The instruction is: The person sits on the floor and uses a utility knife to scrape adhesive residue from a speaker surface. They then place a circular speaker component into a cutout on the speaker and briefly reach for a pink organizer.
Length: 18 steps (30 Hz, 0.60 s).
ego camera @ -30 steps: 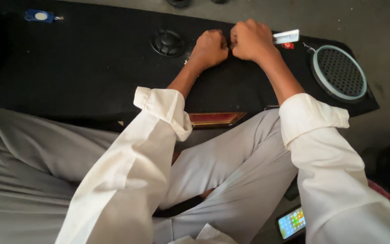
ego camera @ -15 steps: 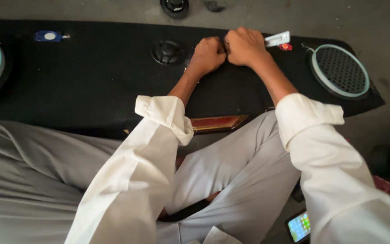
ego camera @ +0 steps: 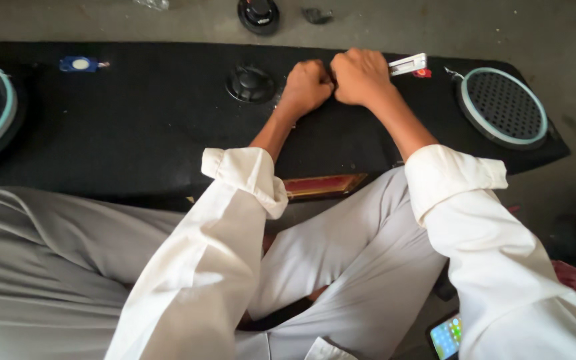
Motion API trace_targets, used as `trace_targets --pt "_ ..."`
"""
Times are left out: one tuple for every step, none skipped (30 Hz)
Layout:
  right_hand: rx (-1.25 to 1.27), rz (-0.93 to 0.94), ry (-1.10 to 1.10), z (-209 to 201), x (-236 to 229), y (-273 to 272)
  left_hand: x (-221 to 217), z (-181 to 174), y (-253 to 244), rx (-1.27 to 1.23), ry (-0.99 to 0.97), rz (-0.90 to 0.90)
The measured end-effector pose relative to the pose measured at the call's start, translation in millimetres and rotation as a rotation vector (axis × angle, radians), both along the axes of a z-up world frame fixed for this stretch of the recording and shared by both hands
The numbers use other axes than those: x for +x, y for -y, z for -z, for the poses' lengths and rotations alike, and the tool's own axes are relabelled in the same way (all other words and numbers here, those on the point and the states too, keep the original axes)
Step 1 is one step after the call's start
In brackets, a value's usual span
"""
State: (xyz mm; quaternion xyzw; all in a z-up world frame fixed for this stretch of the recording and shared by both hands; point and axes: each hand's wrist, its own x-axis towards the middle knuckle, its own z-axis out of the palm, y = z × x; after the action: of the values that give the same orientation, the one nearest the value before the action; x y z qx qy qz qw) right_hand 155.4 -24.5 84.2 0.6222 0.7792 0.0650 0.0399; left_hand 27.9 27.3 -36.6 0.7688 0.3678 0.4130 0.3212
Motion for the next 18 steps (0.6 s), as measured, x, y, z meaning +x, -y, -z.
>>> trace_targets --pt "-0.030 0.021 -0.023 0 0 0 -2 0 -2 -0.009 -0.009 0.003" --pt "-0.061 0.043 -0.047 -2 0 0 -2 -1 -3 -0.018 -0.018 0.007" --pt "-0.088 0.065 -0.068 -5 2 -2 -2 -3 -7 -0.023 -0.026 0.011" --pt "-0.062 0.051 -0.075 -6 1 -7 -2 -5 -9 0.004 -0.014 0.010" --pt "-0.044 0.035 -0.085 -5 -1 -9 -3 -5 -8 0.023 -0.006 0.007" --pt "-0.026 0.019 -0.096 -3 -3 -11 -5 -5 -8 0.042 0.002 0.004" --pt "-0.056 0.041 -0.069 -1 -4 -9 -6 -4 -4 0.022 -0.007 0.001" --pt "-0.087 0.063 -0.042 0 -5 -8 -7 -4 -3 0.002 -0.016 -0.002" --pt "-0.112 0.090 -0.011 0 -3 -7 -4 -5 -2 -0.013 -0.021 0.001" --pt "-0.096 0.092 -0.017 -1 1 -3 -3 -6 -1 -0.022 -0.010 0.008" --pt "-0.084 0.089 -0.024 -1 2 0 -5 -7 0 -0.035 -0.001 0.010" --pt "-0.073 0.086 -0.032 0 1 4 -4 -7 4 -0.048 0.008 0.012" --pt "-0.053 0.071 -0.014 -2 1 4 -5 -8 1 -0.055 0.001 0.011" --pt "-0.034 0.055 0.003 -2 0 2 -3 -9 2 -0.061 -0.006 0.010" --pt "-0.012 0.033 0.018 -2 -4 -1 -5 -9 -1 -0.065 -0.015 0.004" --pt "-0.037 0.044 0.009 -4 -7 -8 -7 -11 -5 -0.067 -0.018 -0.016" --pt "-0.066 0.061 -0.002 -3 -10 -9 -8 -10 -5 -0.072 -0.022 -0.029" --pt "-0.095 0.077 -0.012 -2 -12 -10 -11 -9 -6 -0.077 -0.026 -0.042"
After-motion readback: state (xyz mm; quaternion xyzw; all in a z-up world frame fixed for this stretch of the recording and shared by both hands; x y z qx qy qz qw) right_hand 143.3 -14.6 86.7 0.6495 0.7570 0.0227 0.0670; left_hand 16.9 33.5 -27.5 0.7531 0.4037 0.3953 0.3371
